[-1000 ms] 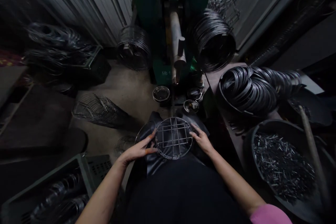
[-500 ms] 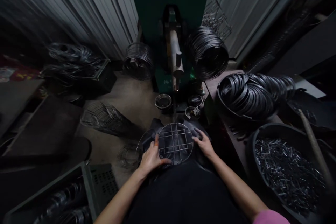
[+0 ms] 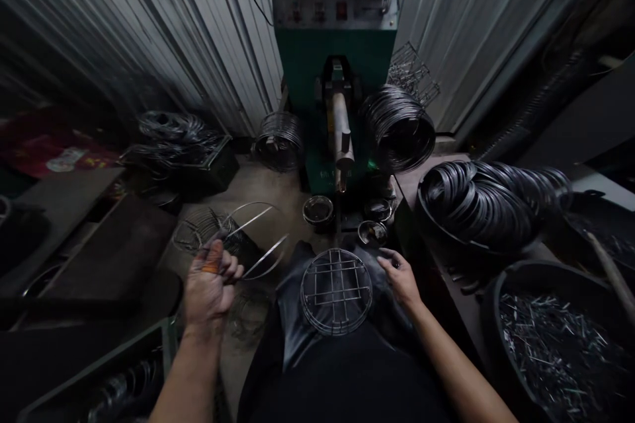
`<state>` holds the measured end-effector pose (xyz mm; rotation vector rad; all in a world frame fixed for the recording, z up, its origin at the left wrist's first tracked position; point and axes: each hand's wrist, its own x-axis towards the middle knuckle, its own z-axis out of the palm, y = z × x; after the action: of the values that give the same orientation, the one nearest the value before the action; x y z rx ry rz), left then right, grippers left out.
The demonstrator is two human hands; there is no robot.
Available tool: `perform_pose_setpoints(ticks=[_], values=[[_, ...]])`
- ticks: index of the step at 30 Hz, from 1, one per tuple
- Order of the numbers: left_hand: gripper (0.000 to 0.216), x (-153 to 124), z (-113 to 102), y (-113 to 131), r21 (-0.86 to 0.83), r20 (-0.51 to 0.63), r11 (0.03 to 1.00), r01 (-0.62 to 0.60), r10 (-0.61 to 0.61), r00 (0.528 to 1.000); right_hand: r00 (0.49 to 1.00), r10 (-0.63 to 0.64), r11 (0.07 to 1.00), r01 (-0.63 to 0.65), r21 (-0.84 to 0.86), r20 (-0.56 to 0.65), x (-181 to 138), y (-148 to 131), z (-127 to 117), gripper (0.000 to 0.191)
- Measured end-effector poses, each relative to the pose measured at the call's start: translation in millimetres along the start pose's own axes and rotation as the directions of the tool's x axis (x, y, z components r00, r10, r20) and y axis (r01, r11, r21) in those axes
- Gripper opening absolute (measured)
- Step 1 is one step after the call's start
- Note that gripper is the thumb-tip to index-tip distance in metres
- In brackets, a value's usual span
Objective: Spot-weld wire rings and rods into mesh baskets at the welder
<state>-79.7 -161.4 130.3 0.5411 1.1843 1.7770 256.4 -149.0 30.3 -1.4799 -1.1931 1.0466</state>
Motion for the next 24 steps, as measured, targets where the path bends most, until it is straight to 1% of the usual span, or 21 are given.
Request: perform_pose_setpoints(ticks=[2,3,5,7,9,10,12,14,16,18,20,22,24], values=[[0.027,-12,21,-9,-0.122,0.039,0.982,0.147,-0.143,0.989,0.998,-0.041,0.999,0.041,-0.004,0.056,-9,-23,6,0.039],[0.023,-18,30,-17,-0.170,0.064,0.958,0.231,-0.224,0.973,0.992,-0.074,0.997,0.075,-0.010,0.105,-15,-32,10,0.038],[0.016,-33,43,-38,-0.235,0.122,0.894,0.381,-0.362,0.924,0.975,-0.129,0.991,0.133,-0.011,0.183,-28,-45,18,0.037],[0.016,-47,49,-57,-0.267,0.166,0.845,0.464,-0.434,0.885,0.971,-0.146,0.988,0.152,-0.019,0.188,-39,-49,24,0.037],[0.019,-58,49,-69,-0.244,0.194,0.844,0.478,-0.441,0.877,0.982,-0.136,0.989,0.142,-0.042,0.130,-43,-49,26,0.035],[0.022,-62,49,-71,-0.200,0.209,0.860,0.470,-0.431,0.878,0.987,-0.127,0.990,0.132,-0.055,0.095,-43,-48,26,0.033],[0.035,-64,46,-71,-0.048,0.244,0.903,0.427,-0.404,0.882,0.993,-0.107,0.990,0.112,-0.082,0.056,-35,-45,23,0.032],[0.052,-59,42,-68,0.154,0.273,0.915,0.373,-0.402,0.874,0.992,-0.091,0.988,0.100,-0.119,0.082,-24,-40,20,0.033],[0.067,-49,36,-69,0.360,0.281,0.878,0.315,-0.424,0.861,0.986,-0.088,0.978,0.113,-0.175,0.144,-13,-34,19,0.034],[0.072,-39,27,-76,0.584,0.271,0.786,0.202,-0.423,0.865,0.976,-0.100,0.959,0.146,-0.243,0.193,-7,-26,20,0.035],[0.064,-31,17,-86,0.767,0.276,0.641,0.036,-0.379,0.883,0.970,-0.111,0.934,0.176,-0.311,0.216,-5,-19,23,0.038],[0.054,-28,8,-96,0.857,0.303,0.506,-0.094,-0.349,0.887,0.966,-0.114,0.913,0.193,-0.358,0.231,-6,-13,24,0.039],[0.051,-29,1,-103,0.878,0.342,0.452,-0.159,-0.357,0.869,0.962,-0.124,0.907,0.209,-0.365,0.242,-7,-9,23,0.037]])
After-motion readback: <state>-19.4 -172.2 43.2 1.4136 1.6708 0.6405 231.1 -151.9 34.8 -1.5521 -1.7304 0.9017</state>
